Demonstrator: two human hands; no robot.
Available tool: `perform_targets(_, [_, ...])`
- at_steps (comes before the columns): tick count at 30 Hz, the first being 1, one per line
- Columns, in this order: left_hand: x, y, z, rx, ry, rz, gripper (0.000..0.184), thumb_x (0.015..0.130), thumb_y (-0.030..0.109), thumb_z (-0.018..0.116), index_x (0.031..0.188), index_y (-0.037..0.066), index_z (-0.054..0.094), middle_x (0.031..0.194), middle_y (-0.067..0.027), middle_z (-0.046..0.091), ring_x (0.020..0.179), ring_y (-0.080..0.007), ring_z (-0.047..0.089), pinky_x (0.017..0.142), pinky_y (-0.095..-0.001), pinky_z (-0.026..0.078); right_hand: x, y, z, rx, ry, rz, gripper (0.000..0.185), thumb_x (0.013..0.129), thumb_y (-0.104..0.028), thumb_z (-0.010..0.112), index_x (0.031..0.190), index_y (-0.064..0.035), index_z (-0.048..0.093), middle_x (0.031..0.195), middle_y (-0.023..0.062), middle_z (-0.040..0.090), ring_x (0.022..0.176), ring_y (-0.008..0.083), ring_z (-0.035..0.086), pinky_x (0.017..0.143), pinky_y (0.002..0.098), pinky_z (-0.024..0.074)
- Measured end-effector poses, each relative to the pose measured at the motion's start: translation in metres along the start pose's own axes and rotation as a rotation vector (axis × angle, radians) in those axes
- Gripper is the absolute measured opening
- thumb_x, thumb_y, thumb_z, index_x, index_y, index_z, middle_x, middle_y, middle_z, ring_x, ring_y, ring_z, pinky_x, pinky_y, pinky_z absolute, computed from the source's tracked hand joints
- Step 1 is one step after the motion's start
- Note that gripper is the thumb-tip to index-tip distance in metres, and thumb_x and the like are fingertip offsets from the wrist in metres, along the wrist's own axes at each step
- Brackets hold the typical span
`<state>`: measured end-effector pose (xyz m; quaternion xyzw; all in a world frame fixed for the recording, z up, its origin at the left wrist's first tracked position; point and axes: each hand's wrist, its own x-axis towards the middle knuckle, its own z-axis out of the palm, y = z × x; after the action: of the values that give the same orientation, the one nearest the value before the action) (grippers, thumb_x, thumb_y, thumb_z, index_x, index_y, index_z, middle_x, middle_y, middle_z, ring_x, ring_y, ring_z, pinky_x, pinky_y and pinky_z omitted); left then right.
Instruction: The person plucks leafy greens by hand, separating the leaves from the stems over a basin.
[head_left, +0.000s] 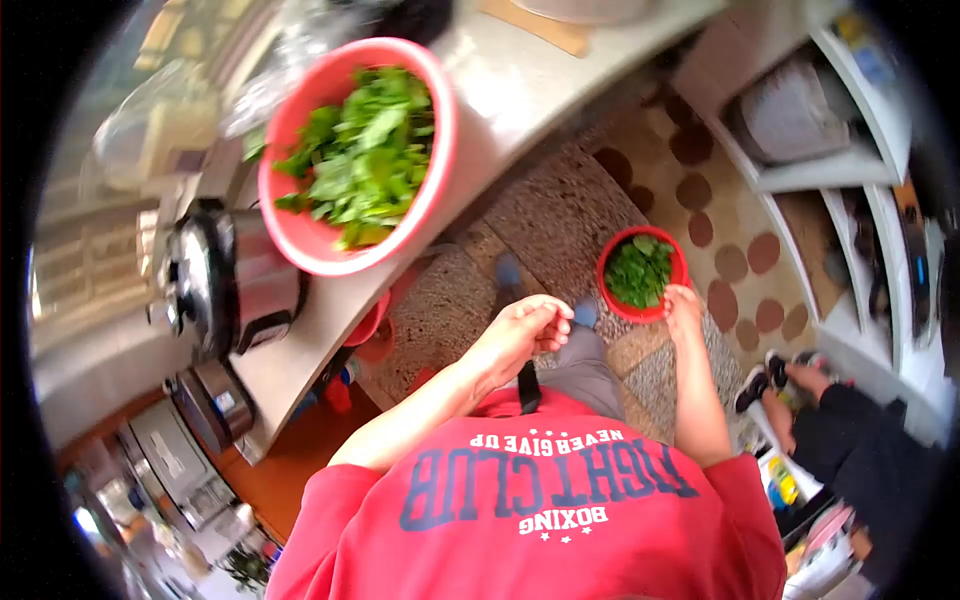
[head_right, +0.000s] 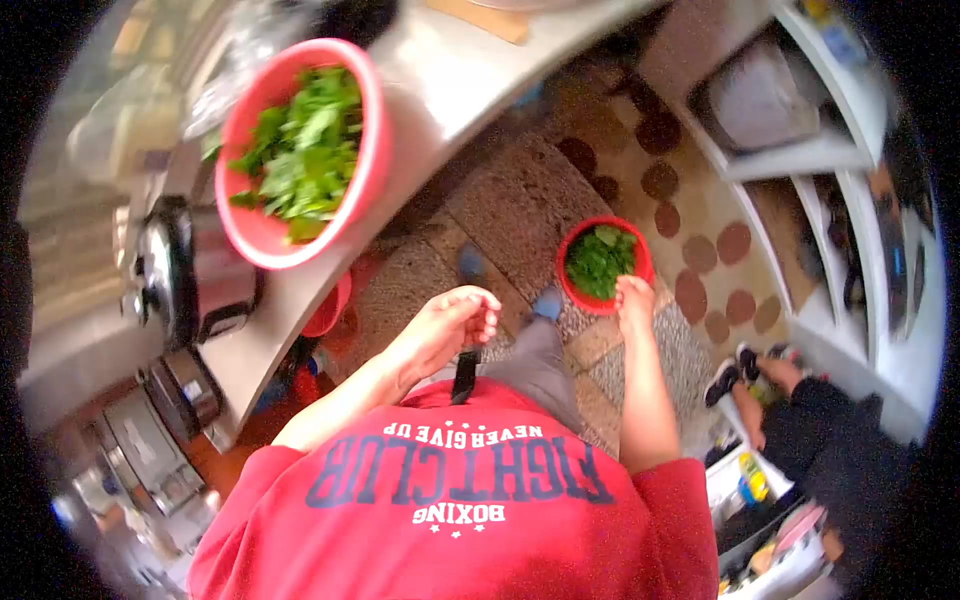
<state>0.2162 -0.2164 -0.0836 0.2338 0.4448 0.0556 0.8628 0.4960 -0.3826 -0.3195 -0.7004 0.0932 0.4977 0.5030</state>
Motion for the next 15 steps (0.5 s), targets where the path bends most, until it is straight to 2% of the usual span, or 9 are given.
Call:
perform_targets(5, [-0.054,0.056,-0.037,-0.066,0.017,0.273,0.017,0.098,0.019,0.048,0.097,0.006,0.058,0.082,-0.0009,0.059,0.073,-0.0096,0.057,0.070,-0.0229,0.047,-0.095,-0.102,0.107,-0.011,-0.254,-0.179,0.011,0.094,-0.007,0.050,0.100,-0.0013,0.058,0.077,0.0015,0.054,0.062,0.0078,0.048,0.052,0.0206,0.0399])
perform_targets(10, [-0.107,0.099,-0.095,-0.136,0.151,0.468,0.014,0.096,0.018,0.050,0.098,0.006,0.057,0.083,-0.0006,0.059,0.076,-0.0089,0.056,0.071,-0.0232,0.047,-0.197,-0.200,0.253,-0.272,-0.517,-0.569,0.011,0.091,-0.006,0.053,0.098,-0.0018,0.061,0.079,0.0003,0.055,0.066,0.0062,0.048,0.058,0.0197,0.0397])
perform_targets(13, [-0.127,0.115,-0.132,-0.201,0.207,0.565,0.013,0.095,0.018,0.052,0.099,0.007,0.057,0.085,0.0001,0.059,0.076,-0.0089,0.057,0.071,-0.0229,0.047,-0.235,-0.221,0.341,-0.395,-0.731,-0.736,0.012,0.090,-0.007,0.054,0.096,-0.0001,0.062,0.079,-0.0004,0.057,0.070,0.0058,0.050,0.061,0.0204,0.0412])
perform_targets(15, [-0.139,0.123,-0.152,-0.212,0.239,0.604,0.013,0.095,0.018,0.052,0.100,0.008,0.057,0.086,-0.0002,0.059,0.077,-0.0096,0.058,0.072,-0.0230,0.047,-0.246,-0.218,0.397,-0.626,-0.813,-0.942,0.012,0.087,-0.008,0.056,0.093,-0.0005,0.063,0.081,0.0047,0.061,0.072,0.0132,0.056,0.066,0.0261,0.0453])
